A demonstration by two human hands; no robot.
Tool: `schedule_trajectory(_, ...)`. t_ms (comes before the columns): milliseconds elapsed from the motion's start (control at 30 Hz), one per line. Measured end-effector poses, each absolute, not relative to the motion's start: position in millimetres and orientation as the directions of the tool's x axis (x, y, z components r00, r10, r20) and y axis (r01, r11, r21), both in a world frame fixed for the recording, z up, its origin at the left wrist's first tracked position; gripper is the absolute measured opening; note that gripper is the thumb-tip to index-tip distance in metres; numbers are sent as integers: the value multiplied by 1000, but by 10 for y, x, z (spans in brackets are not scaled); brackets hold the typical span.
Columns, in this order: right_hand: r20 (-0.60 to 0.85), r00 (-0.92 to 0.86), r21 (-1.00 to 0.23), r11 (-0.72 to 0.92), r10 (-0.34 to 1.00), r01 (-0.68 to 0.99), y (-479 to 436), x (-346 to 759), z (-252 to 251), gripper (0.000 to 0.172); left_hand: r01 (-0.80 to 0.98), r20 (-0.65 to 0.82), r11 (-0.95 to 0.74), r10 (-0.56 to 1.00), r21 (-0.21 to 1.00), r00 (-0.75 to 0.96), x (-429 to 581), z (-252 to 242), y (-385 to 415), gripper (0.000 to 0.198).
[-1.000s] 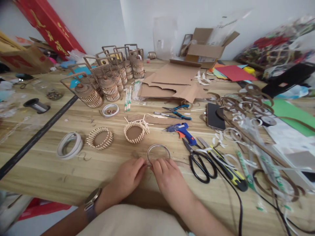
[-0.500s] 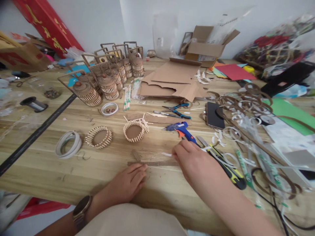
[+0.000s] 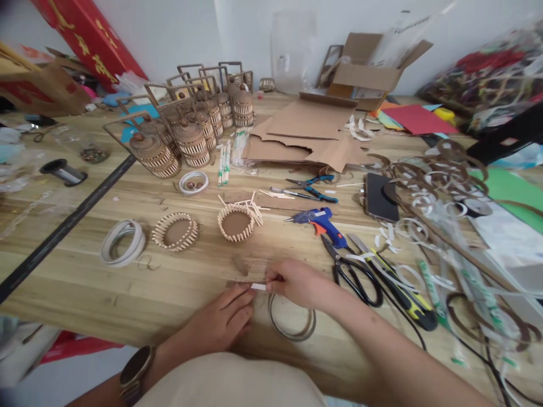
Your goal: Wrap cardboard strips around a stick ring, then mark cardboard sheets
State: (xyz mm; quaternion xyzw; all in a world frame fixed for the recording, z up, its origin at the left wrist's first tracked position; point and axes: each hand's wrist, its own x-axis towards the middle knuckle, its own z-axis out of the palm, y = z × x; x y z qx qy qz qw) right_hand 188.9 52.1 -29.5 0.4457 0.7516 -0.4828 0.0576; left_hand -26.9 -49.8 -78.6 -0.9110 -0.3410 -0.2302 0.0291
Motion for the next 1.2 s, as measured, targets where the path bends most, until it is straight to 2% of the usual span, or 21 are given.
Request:
schedule_trajectory(200, -544, -576, -645, 135, 610, 753, 501, 1850, -178, 14, 751, 399, -658, 702, 48, 590, -480, -943, -651, 20)
schedule_trajectory(633, -567, -520, -561, 162, 639, 812, 463, 1293, -156, 15, 756, 333, -655, 714, 5, 616, -509, -995, -714, 21)
schedule_trajectory(867, -610, -491, -482, 201, 622, 853, 494, 1227, -112, 16, 781, 335, -624, 740, 16, 584, -557, -1072, -787, 19)
schedule_trajectory(1100, -636, -479, -422, 247, 605, 872, 527, 1163, -69, 15, 789, 448, -615, 706, 2, 549, -528, -1045, -766, 19)
schedule_trajectory(1200, -660, -480, -417, 250, 578, 874, 550, 1139, -44, 16, 797, 421, -604, 726, 11, 544, -527, -1051, -772, 15)
